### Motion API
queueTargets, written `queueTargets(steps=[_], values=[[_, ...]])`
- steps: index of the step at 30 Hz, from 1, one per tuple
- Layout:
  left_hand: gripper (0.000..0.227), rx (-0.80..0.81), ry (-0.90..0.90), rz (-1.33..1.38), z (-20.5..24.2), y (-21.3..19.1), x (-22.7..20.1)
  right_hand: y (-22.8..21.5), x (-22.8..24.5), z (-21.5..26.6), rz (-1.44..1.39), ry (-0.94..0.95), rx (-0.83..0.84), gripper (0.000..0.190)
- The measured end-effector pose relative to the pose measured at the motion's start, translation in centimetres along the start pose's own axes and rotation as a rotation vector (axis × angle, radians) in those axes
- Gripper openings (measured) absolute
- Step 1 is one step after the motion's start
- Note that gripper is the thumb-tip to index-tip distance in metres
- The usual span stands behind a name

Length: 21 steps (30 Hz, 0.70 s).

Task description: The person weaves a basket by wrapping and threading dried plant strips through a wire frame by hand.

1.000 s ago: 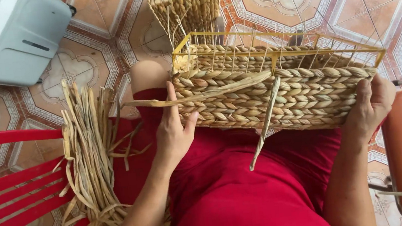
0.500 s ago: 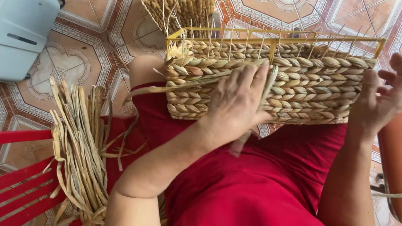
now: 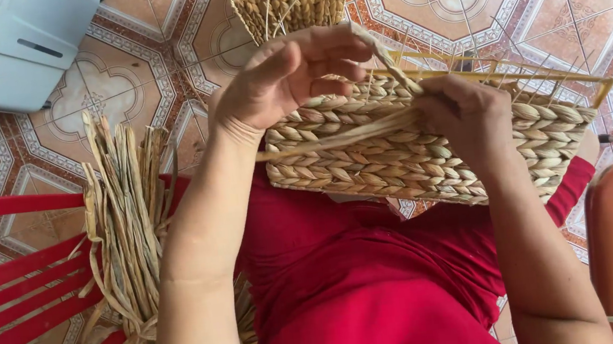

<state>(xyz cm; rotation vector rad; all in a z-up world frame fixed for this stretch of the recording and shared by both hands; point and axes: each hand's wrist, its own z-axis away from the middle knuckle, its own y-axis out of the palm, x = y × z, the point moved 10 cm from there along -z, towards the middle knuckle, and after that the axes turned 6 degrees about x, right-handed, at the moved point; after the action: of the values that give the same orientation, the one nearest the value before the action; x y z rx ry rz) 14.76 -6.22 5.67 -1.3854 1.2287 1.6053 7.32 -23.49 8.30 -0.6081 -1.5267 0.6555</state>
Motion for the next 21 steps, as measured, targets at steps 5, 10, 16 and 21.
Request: queueTargets(steps=[5, 10, 16, 21], values=[[0.034, -0.183, -0.335, -0.451, -3.5, 1.9, 3.2, 0.1, -0.9, 0.0, -0.125, 0.044, -0.018, 0.017], [0.023, -0.344, 0.005, -0.739, -6.5, 2.5, 3.8, -0.4, -2.4, 0.3, -0.296, 0.092, 0.017, 0.013], [0.027, -0.563, 0.494, -1.049, -0.6, 8.2, -3.8, 0.5, -1.4, -0.6, -0.148, 0.167, 0.019, 0.013], [0.036, -0.756, 0.208, -1.434, 1.6, 6.5, -2.4, 1.0, 1.6, 0.0, 0.066, -0.142, 0.101, 0.017]])
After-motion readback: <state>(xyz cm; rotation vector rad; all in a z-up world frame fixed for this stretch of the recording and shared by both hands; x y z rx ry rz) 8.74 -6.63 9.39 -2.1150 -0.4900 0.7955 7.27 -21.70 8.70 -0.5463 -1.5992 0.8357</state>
